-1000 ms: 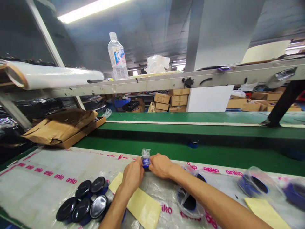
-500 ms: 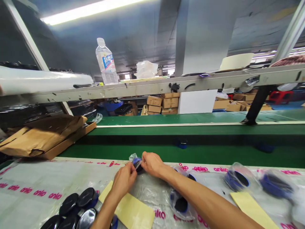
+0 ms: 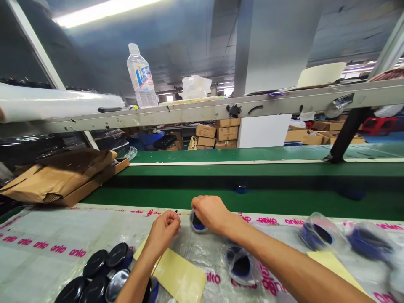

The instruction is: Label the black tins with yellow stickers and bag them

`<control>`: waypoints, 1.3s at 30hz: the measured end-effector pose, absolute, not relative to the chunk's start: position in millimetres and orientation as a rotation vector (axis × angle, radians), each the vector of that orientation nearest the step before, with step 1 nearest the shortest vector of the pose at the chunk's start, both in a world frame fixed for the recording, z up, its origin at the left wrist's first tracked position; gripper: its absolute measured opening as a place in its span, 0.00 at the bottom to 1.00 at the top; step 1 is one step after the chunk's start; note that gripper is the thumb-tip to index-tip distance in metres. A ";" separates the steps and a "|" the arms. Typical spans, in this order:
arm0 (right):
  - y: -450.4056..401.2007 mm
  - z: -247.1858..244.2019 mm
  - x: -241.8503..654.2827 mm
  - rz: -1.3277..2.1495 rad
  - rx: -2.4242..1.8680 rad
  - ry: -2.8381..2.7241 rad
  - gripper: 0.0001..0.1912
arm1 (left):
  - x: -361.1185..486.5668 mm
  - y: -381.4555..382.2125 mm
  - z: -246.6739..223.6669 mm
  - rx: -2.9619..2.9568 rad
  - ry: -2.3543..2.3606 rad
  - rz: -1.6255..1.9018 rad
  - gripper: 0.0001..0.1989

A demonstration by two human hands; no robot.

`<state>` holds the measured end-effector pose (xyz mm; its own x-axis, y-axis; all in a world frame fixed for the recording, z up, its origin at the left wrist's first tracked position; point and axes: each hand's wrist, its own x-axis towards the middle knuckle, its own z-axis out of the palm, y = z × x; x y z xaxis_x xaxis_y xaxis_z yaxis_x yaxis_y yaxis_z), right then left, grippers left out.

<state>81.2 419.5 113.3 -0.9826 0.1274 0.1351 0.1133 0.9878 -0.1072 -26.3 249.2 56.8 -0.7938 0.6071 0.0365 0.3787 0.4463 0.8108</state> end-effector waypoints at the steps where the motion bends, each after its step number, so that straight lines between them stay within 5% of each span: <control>1: 420.7 111.9 81.3 0.151 -0.202 -2.981 0.09 | -25.2 248.8 57.4 0.875 2.449 1.265 0.12; 7: 427.4 98.4 86.9 0.155 -0.319 -2.944 0.11 | -9.7 270.1 60.4 1.178 2.365 1.135 0.37; 12: 431.6 96.2 111.1 0.072 -0.313 -2.839 0.12 | -10.8 294.8 58.4 1.258 2.421 1.040 0.16; 17: 424.9 78.8 120.6 -0.053 -0.011 -2.991 0.04 | -14.1 301.1 61.5 1.196 2.606 0.967 0.20; 25: 416.2 52.4 109.4 -0.198 0.013 -3.048 0.09 | -16.9 294.1 71.4 1.181 2.452 0.913 0.16; 30: 421.2 68.4 111.2 -0.019 -0.083 -3.078 0.08 | -22.3 284.3 59.8 1.354 2.199 0.857 0.54; 36: 433.5 83.4 122.1 0.274 -0.235 -3.008 0.04 | -13.5 296.6 46.4 1.425 2.219 0.932 0.21; 39: 439.5 84.8 131.7 0.373 -0.293 -2.943 0.04 | -10.7 294.6 51.9 1.462 2.199 0.935 0.18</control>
